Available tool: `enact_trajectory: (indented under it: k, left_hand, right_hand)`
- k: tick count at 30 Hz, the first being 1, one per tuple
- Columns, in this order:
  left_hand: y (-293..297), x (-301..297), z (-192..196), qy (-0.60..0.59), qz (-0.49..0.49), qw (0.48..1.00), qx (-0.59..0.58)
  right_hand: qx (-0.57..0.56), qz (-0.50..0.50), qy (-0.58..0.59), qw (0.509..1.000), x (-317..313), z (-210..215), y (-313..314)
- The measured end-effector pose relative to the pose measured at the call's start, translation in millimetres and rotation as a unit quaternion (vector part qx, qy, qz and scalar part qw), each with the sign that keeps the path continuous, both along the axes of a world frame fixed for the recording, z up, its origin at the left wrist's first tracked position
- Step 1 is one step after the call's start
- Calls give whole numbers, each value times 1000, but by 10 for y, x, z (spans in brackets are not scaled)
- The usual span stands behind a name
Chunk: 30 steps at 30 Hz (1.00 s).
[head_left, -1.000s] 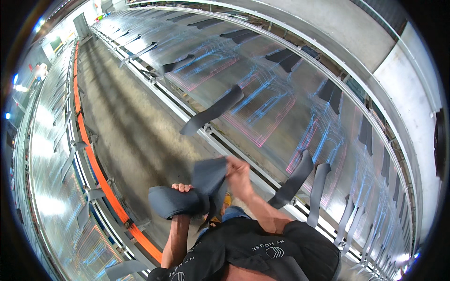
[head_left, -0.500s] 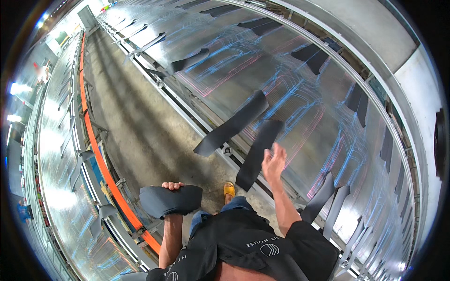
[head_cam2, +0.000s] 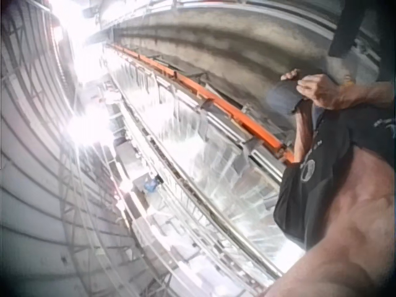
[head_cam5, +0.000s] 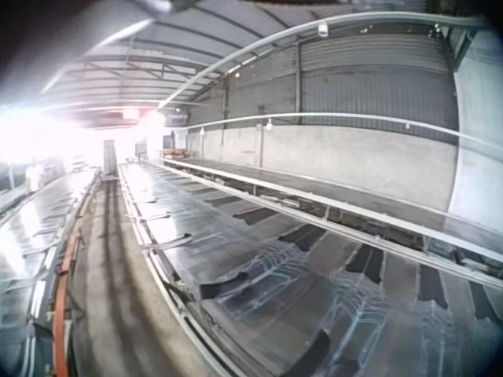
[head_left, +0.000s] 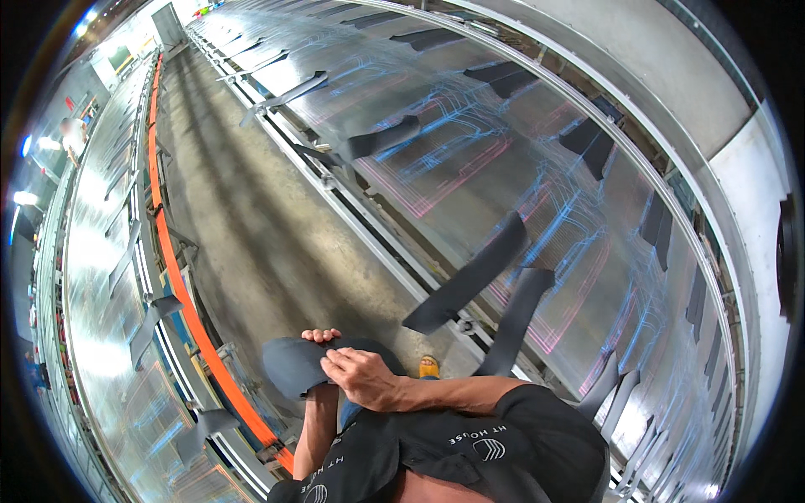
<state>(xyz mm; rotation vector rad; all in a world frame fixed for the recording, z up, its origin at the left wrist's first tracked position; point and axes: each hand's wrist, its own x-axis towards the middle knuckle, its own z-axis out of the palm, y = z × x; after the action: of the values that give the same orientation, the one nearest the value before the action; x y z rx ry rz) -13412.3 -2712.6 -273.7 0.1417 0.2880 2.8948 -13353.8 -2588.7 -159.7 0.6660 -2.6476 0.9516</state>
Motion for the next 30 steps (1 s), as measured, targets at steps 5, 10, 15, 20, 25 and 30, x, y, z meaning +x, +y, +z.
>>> enact_trajectory:
  k: [5, 10, 15, 20, 25, 30]
  left_hand:
    - [-348, -658, -23, 12, -43, 997, 57]
    - [-625, -1207, 134, 20, -66, 997, 35]
    - [-694, -1611, 389, -27, -81, 996, 27]
    - [-760, -2042, 105, -59, -98, 993, 33]
    - [-704, -2495, -106, -59, -66, 995, 51]
    - [-710, -2962, 15, -25, -59, 997, 40]
  right_hand:
    - [-30, -21, 5, 999, -591, 86, -372]
    - [-82, -34, -35, 995, -1074, 279, -640]
    - [-241, -94, -36, 965, -1536, 456, -705]
    - [-378, -355, -63, 853, -2248, 219, -26]
    - [-649, -450, -26, 613, -2912, -558, 1311]
    - [-346, -666, -85, 656, -3000, -1176, 2057]
